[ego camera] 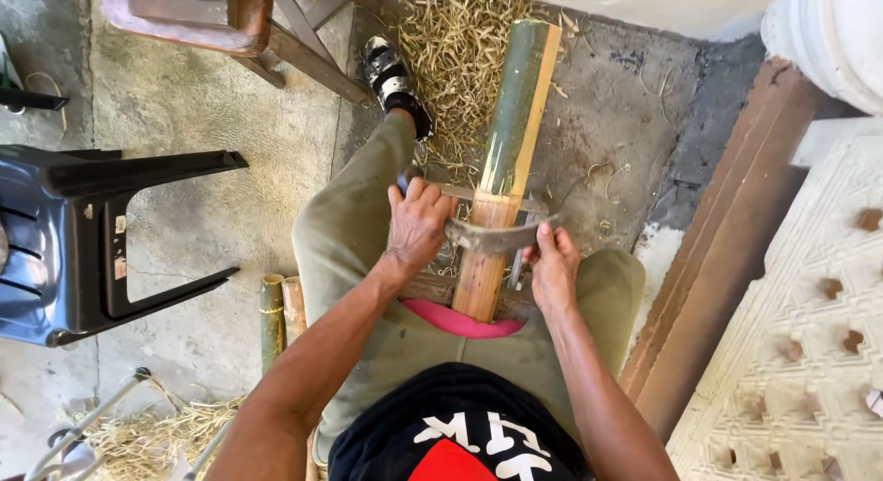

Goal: The person is using a knife to strip the outer layer of a bamboo stick.

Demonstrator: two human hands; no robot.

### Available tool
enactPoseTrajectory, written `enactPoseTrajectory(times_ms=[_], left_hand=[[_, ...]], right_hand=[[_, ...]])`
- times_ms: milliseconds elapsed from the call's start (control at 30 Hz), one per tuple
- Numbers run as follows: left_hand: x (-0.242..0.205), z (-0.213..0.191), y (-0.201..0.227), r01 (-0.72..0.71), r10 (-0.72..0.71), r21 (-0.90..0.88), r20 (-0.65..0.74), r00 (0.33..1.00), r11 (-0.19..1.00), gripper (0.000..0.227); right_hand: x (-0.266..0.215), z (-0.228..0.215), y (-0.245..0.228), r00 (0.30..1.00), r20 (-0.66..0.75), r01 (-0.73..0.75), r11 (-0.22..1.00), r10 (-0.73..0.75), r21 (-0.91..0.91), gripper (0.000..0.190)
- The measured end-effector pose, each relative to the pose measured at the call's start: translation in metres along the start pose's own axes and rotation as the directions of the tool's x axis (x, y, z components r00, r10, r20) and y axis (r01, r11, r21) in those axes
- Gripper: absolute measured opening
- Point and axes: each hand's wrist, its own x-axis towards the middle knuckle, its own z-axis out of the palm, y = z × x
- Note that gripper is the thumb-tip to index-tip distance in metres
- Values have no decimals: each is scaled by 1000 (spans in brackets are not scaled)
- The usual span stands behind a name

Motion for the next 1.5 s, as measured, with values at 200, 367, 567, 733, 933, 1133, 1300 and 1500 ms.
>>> enactPoseTrajectory(times_ms=[200, 367, 567, 733, 933, 1133, 1300, 1500], left_hand=[[104, 31, -28, -11, 26, 91, -159, 987, 996, 4], [76, 15, -14, 61, -53, 78, -95, 994, 995, 3], [-8, 2, 3, -20, 20, 7, -8, 1000, 1000, 4], [60, 0, -5, -43, 45, 43, -48, 998, 998, 8], [62, -5, 3, -27, 38, 101, -99, 994, 995, 7], [10, 4, 4, -45, 45, 22, -27, 999, 999, 5], [97, 38, -31, 40, -34, 135, -46, 998, 990, 13], [78, 11, -11, 97, -85, 62, -167, 982, 993, 9]], right_hand=[[97, 64, -103, 994, -89, 59, 996, -65, -71, 22], [53, 60, -100, 999, -33, 4, 999, -5, -37, 19], [-7, -13, 15, 1000, 9, -2, 1000, 2, 2, 17], [61, 17, -26, 995, 29, 92, 990, -95, 106, 18], [57, 18, -36, 998, 3, 56, 993, -57, 101, 20], [5, -2, 8, 998, -21, -48, 990, 51, 131, 16], [79, 65, -92, 996, -89, 12, 999, -9, 31, 21], [73, 66, -106, 1000, 12, -12, 995, 13, -104, 20]])
